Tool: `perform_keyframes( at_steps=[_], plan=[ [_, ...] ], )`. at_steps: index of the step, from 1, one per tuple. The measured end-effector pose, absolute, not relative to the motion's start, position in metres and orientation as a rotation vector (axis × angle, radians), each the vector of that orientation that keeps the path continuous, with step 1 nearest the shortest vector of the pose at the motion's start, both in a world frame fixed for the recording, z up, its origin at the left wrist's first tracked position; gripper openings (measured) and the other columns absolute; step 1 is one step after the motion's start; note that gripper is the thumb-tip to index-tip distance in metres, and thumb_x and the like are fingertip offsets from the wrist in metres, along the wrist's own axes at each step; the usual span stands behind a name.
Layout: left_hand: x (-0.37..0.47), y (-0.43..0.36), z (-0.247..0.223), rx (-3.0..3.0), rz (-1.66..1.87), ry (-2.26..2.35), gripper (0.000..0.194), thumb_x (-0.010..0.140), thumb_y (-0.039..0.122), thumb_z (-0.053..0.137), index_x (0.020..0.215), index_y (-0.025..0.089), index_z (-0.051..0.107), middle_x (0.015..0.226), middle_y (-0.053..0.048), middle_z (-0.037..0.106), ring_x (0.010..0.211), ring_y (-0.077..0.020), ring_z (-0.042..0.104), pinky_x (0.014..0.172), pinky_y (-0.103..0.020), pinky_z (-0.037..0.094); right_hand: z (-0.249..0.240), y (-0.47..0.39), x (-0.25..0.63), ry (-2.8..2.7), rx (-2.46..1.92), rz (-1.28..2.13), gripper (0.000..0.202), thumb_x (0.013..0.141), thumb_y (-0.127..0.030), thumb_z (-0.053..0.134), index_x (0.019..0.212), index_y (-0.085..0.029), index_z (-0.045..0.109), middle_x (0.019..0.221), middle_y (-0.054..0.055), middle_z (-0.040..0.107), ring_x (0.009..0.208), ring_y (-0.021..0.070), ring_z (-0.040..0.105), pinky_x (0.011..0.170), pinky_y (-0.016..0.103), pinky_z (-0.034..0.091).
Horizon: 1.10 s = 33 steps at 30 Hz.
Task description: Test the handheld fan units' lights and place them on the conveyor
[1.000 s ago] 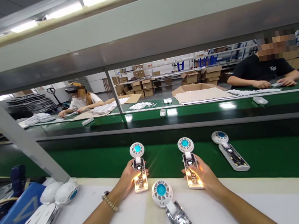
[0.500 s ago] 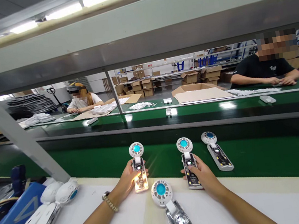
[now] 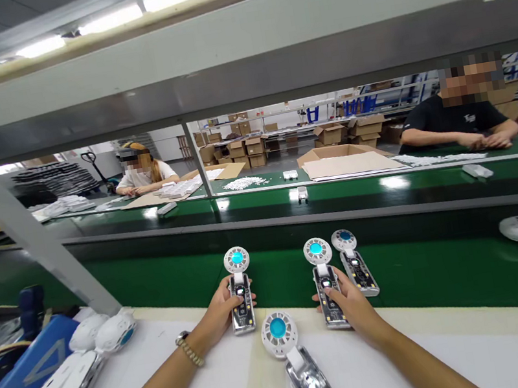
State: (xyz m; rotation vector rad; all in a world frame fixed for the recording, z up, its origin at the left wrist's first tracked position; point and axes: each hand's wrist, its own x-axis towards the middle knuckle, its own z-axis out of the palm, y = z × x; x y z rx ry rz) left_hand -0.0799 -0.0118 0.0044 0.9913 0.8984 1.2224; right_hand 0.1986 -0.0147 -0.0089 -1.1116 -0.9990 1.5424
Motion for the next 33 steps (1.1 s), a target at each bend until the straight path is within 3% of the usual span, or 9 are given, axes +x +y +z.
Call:
perform_keyframes(
  at_steps=[4, 14, 24, 28, 33],
  plan=[
    [-0.080, -0.012, 0.005, 0.982, 1.215, 0.890, 0.047, 0.059, 0.012, 0.064, 0.101, 0.019, 0.042, 0.104, -0.008, 0.055, 0.082, -0.0209, 0.061, 0.079, -0.042, 0.048, -0.013, -0.014, 0.199, -0.989, -1.117, 1.529, 0.084, 0.067, -0.039, 0.066, 0.137, -0.022, 0.022, 0.081, 0.006, 0.070, 0.069, 0.0236, 0.066, 0.060, 0.032, 0.051],
    [-0.081, -0.014, 0.002, 1.085, 1.212, 0.855, 0.055, 0.060, 0.017, 0.073, 0.105, 0.020, 0.041, 0.111, -0.011, 0.051, 0.088, -0.0228, 0.060, 0.080, -0.043, 0.047, -0.015, -0.020, 0.198, -1.020, -0.986, 1.507, 0.095, 0.059, -0.043, 0.075, 0.137, -0.024, 0.023, 0.107, 0.013, 0.063, 0.085, 0.0273, 0.065, 0.074, 0.040, 0.050],
    [-0.081, -0.016, 0.007, 1.089, 1.200, 0.865, 0.054, 0.062, 0.016, 0.072, 0.105, 0.019, 0.041, 0.110, -0.010, 0.052, 0.088, -0.0221, 0.059, 0.081, -0.042, 0.046, -0.020, -0.025, 0.197, -1.178, -0.807, 1.699, 0.096, 0.068, -0.042, 0.071, 0.140, -0.022, 0.011, 0.103, 0.013, 0.063, 0.085, 0.0247, 0.063, 0.078, 0.038, 0.047],
    [-0.082, -0.016, 0.006, 1.090, 1.202, 0.845, 0.055, 0.062, 0.017, 0.073, 0.106, 0.019, 0.041, 0.110, -0.011, 0.052, 0.089, -0.0225, 0.059, 0.081, -0.043, 0.046, -0.018, -0.028, 0.198, -1.140, -0.733, 1.741, 0.088, 0.071, -0.036, 0.070, 0.139, -0.024, 0.016, 0.105, 0.012, 0.063, 0.086, 0.0252, 0.062, 0.076, 0.040, 0.048],
    [-0.082, -0.015, 0.005, 1.098, 1.188, 0.828, 0.054, 0.062, 0.017, 0.073, 0.106, 0.019, 0.041, 0.112, -0.011, 0.051, 0.089, -0.0221, 0.058, 0.081, -0.041, 0.046, -0.014, -0.031, 0.197, -1.108, -0.712, 1.749, 0.081, 0.071, -0.032, 0.071, 0.136, -0.027, 0.023, 0.121, 0.013, 0.053, 0.096, 0.0281, 0.059, 0.078, 0.042, 0.049]
  ],
)
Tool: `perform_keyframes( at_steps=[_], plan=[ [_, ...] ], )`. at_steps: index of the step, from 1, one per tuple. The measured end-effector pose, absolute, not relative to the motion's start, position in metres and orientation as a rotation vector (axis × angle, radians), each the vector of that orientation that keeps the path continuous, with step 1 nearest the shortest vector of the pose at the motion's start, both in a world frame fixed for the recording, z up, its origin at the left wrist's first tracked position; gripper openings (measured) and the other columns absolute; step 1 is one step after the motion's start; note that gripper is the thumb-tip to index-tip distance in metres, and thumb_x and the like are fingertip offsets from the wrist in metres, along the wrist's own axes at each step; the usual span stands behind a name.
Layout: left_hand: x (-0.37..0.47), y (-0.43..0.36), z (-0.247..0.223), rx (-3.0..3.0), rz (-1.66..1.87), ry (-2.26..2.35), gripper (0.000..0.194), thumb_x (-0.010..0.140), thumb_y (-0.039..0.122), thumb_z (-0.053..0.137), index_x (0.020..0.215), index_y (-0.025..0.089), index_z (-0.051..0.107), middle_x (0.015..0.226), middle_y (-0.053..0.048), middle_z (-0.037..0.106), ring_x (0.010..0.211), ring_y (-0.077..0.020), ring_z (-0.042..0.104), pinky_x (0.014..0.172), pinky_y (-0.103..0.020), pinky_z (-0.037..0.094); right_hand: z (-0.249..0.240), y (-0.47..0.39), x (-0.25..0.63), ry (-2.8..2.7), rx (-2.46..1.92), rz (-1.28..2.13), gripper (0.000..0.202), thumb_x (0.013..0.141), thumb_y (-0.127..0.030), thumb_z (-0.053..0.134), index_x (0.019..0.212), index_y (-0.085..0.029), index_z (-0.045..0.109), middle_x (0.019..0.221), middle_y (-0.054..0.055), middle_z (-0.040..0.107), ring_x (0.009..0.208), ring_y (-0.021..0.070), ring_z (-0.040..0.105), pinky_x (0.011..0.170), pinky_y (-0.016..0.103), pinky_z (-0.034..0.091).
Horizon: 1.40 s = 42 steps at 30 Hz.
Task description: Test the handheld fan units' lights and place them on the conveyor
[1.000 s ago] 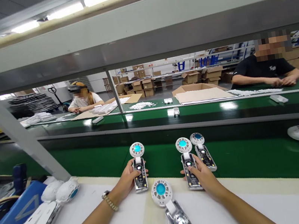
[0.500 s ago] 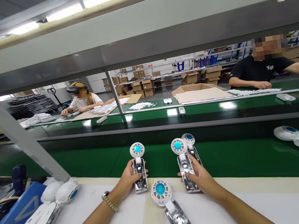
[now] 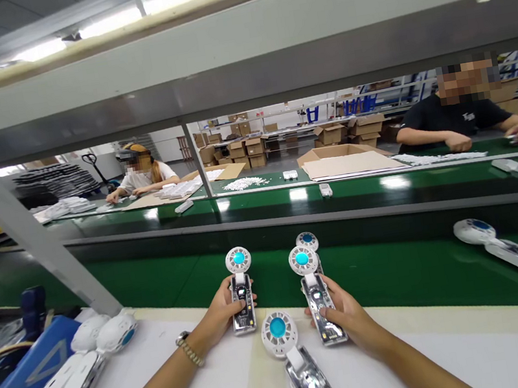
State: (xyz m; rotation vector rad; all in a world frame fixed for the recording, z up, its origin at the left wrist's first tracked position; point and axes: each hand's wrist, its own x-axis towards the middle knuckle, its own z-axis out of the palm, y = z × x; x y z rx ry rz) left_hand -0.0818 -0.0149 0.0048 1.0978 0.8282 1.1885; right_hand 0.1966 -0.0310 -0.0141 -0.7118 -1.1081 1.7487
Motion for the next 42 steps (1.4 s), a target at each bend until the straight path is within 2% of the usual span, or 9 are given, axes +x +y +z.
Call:
perform_keyframes(
  at_steps=[12, 19, 21, 23, 26, 30, 33, 38, 42],
  plan=[
    [-0.084, -0.014, 0.005, 1.046, 1.185, 0.810, 0.051, 0.060, 0.013, 0.072, 0.103, 0.018, 0.044, 0.111, -0.010, 0.053, 0.090, -0.0223, 0.059, 0.082, -0.039, 0.045, -0.011, -0.032, 0.196, -1.036, -0.795, 1.758, 0.089, 0.067, -0.030, 0.073, 0.137, -0.022, 0.017, 0.102, 0.012, 0.065, 0.078, 0.0230, 0.065, 0.072, 0.036, 0.049],
    [-0.095, -0.028, 0.007, 0.948, 1.204, 0.795, 0.052, 0.054, 0.007, 0.074, 0.099, 0.017, 0.050, 0.108, -0.010, 0.057, 0.093, -0.0226, 0.058, 0.081, -0.035, 0.047, 0.003, -0.042, 0.213, -0.850, -0.801, 1.783, 0.052, 0.064, -0.026, 0.073, 0.112, -0.025, 0.053, 0.116, 0.005, 0.059, 0.095, 0.0246, 0.061, 0.077, 0.033, 0.051],
    [-0.102, -0.040, 0.013, 0.856, 1.204, 0.823, 0.044, 0.059, 0.017, 0.075, 0.097, 0.016, 0.052, 0.102, -0.010, 0.060, 0.086, -0.0219, 0.061, 0.076, -0.035, 0.049, 0.013, -0.045, 0.217, -0.796, -0.819, 1.840, 0.034, 0.070, -0.038, 0.066, 0.098, -0.020, 0.060, 0.099, 0.006, 0.065, 0.079, 0.0217, 0.064, 0.068, 0.031, 0.053],
    [-0.112, -0.054, 0.020, 0.729, 1.192, 0.883, 0.036, 0.068, 0.040, 0.069, 0.088, 0.014, 0.055, 0.085, -0.009, 0.063, 0.070, -0.0198, 0.062, 0.068, -0.034, 0.050, 0.028, -0.047, 0.213, -0.772, -0.816, 1.885, 0.038, 0.076, -0.053, 0.054, 0.085, -0.017, 0.062, 0.080, 0.005, 0.066, 0.060, 0.0176, 0.061, 0.056, 0.030, 0.053],
    [-0.134, -0.073, 0.033, 0.669, 1.143, 1.037, 0.054, 0.072, 0.067, 0.048, 0.070, 0.013, 0.055, 0.059, -0.006, 0.059, 0.047, -0.0164, 0.055, 0.049, -0.029, 0.047, 0.051, -0.052, 0.184, -0.802, -0.757, 1.965, 0.049, 0.078, -0.065, 0.041, 0.075, -0.019, 0.058, 0.064, 0.001, 0.061, 0.047, 0.0139, 0.055, 0.045, 0.027, 0.048],
    [-0.177, -0.098, 0.050, 0.822, 1.102, 1.394, 0.061, 0.069, 0.073, 0.044, 0.065, 0.013, 0.055, 0.054, -0.007, 0.060, 0.045, -0.0158, 0.054, 0.043, -0.024, 0.041, 0.068, -0.060, 0.100, -0.941, -0.868, 2.084, 0.060, 0.076, -0.073, 0.031, 0.067, -0.018, 0.053, 0.053, 0.000, 0.057, 0.043, 0.0126, 0.054, 0.041, 0.023, 0.044],
    [-0.213, -0.113, 0.064, 0.997, 1.114, 1.713, 0.055, 0.067, 0.066, 0.054, 0.080, 0.012, 0.059, 0.074, -0.009, 0.066, 0.071, -0.0227, 0.062, 0.061, -0.028, 0.047, 0.065, -0.069, 0.024, -0.985, -0.885, 2.151, 0.043, 0.077, -0.062, 0.045, 0.066, -0.021, 0.051, 0.052, -0.002, 0.059, 0.048, 0.0157, 0.059, 0.048, 0.027, 0.048],
    [-0.251, -0.129, 0.090, 1.224, 1.200, 2.151, 0.056, 0.060, 0.050, 0.064, 0.101, 0.013, 0.052, 0.113, -0.015, 0.057, 0.104, -0.0309, 0.054, 0.082, -0.034, 0.044, 0.060, -0.082, -0.045, -1.175, -0.803, 2.067, 0.009, 0.073, -0.028, 0.061, 0.068, -0.025, 0.054, 0.057, -0.008, 0.061, 0.068, 0.0149, 0.064, 0.064, 0.027, 0.049],
    [-0.231, -0.123, 0.102, 1.445, 1.187, 2.142, 0.047, 0.062, 0.044, 0.061, 0.098, 0.016, 0.054, 0.115, -0.014, 0.054, 0.107, -0.0299, 0.051, 0.087, -0.036, 0.042, 0.063, -0.074, -0.017, -1.417, -0.800, 1.868, 0.019, 0.063, -0.018, 0.067, 0.077, -0.027, 0.061, 0.067, -0.008, 0.065, 0.077, 0.0196, 0.064, 0.066, 0.030, 0.049]
  ],
)
